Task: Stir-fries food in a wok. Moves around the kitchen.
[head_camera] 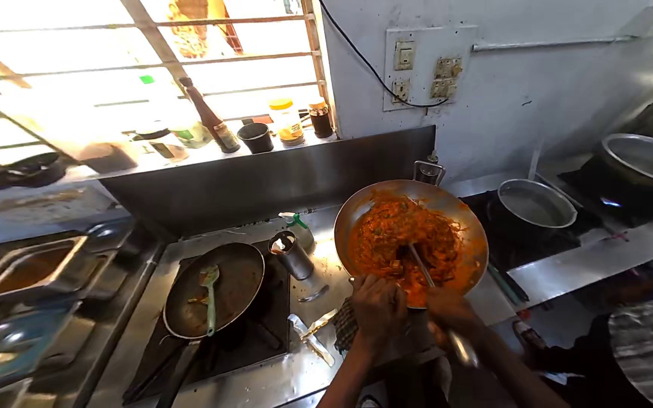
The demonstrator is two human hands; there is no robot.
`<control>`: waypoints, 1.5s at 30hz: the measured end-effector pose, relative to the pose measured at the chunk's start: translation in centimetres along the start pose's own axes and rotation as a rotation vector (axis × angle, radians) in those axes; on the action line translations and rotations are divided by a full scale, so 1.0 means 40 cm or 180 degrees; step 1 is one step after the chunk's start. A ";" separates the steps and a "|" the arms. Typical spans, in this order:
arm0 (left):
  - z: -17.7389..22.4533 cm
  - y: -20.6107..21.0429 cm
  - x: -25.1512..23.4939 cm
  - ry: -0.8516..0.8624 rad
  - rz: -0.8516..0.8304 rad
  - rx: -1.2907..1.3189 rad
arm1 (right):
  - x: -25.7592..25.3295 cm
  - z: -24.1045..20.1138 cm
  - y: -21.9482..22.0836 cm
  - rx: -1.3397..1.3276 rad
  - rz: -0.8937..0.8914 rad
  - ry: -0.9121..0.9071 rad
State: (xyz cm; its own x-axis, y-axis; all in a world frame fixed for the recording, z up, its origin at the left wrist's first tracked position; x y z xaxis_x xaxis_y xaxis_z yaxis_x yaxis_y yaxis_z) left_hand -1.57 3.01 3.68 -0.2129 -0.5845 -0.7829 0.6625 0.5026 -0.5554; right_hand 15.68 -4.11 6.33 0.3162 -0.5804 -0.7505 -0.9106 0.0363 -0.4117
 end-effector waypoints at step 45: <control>0.108 -0.384 0.945 -0.4158 -0.2402 -0.0234 | 0.936 0.293 0.292 -0.2773 0.1849 0.6147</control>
State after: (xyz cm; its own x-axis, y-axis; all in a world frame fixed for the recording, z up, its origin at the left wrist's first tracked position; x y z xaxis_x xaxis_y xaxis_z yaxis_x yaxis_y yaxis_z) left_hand -16.68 -29.56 -16.20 0.3190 -0.8317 0.4544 0.6477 -0.1586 -0.7452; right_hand 20.00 -15.86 -32.62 -0.0319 -0.5319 0.8462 -0.8124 0.5070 0.2880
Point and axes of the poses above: each hand's wrist, its own x-axis away from the middle knuckle, its own y-axis out of the palm, z = x × y, the point moved 2 cm from there along -x, towards the middle knuckle, and after that the axes turned 8 degrees about -x, right-handed, at the moved point
